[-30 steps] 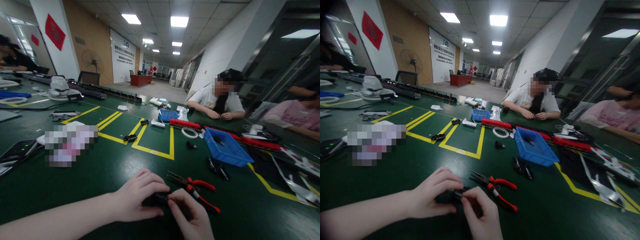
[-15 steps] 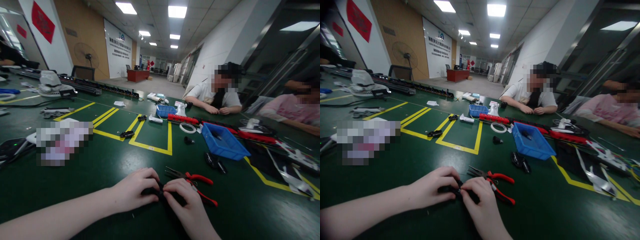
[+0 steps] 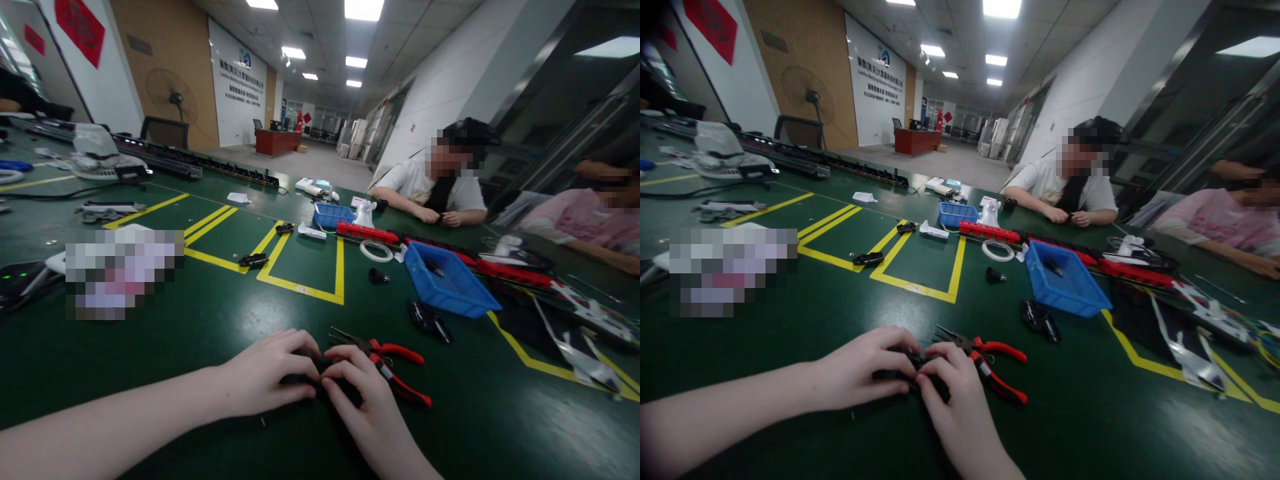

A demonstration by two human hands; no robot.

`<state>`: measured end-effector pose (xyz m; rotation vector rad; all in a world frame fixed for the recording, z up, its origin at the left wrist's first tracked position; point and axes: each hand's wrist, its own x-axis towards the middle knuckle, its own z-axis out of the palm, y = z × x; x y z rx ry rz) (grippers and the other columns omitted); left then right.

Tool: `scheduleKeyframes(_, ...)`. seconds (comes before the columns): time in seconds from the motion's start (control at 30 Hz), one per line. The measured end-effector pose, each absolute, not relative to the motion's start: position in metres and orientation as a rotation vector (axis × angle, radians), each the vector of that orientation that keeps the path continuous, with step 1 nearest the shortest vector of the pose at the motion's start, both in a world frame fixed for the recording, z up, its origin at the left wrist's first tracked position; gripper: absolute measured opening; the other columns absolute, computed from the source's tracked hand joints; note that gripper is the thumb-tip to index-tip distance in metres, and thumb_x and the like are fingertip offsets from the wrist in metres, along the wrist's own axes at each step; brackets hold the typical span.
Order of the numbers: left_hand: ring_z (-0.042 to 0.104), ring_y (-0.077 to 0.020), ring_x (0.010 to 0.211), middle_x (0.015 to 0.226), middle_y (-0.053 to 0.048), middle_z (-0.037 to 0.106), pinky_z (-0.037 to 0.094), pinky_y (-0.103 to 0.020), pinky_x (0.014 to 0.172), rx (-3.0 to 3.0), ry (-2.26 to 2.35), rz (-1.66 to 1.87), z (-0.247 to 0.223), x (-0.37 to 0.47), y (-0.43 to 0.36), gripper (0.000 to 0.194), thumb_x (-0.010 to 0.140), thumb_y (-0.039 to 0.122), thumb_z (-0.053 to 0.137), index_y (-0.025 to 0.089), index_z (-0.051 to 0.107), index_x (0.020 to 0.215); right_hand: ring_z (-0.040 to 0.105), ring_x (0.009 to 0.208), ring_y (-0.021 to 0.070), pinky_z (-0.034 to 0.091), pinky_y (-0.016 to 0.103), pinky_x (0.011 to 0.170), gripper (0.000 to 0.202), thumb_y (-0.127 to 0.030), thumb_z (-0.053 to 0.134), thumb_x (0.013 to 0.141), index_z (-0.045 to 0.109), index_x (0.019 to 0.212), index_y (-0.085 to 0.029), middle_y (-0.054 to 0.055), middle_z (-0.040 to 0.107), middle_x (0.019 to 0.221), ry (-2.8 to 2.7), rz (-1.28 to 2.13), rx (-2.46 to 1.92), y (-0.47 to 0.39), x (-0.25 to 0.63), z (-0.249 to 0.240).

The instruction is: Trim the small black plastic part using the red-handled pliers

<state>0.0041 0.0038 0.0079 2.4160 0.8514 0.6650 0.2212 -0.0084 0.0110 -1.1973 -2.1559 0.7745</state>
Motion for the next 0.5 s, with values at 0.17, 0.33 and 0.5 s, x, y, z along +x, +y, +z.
scheduleKeyframes(0.17,0.057,-0.0201,0.102,0.111,-0.004,0.059,0.047,-0.035,0.088,2.385,0.866,0.654,0.0074,0.0039,0.0047,0.017,0.086,0.022,0.067,0.022,0.067,0.102,0.058,0.105,0.0219,0.046,0.04,0.094,0.016,-0.024,0.052,0.091,0.066,0.083,-0.021,0.007,0.061,0.108,-2.127,0.828,-1.203,-0.0084,0.2209,0.0121)
scheduleKeyframes(0.33,0.058,-0.0202,0.102,0.112,-0.004,0.059,0.045,-0.036,0.089,2.385,0.867,0.626,0.0087,0.004,0.005,0.015,0.086,0.027,0.068,0.023,0.068,0.1,0.06,0.102,0.0212,0.047,0.038,0.092,0.015,-0.025,0.055,0.09,0.068,0.083,-0.021,0.006,0.062,0.105,-2.118,0.867,-1.181,-0.0103,0.2204,0.0172)
scheduleKeyframes(0.5,0.058,-0.0204,0.1,0.111,-0.004,0.059,0.045,-0.035,0.087,2.41,0.855,0.62,0.0086,0.0035,0.0053,0.014,0.088,0.03,0.066,0.023,0.068,0.1,0.061,0.101,0.0205,0.048,0.037,0.09,0.014,-0.023,0.056,0.089,0.068,0.083,-0.021,0.006,0.062,0.104,-2.136,0.854,-1.158,-0.0093,0.2211,0.0149)
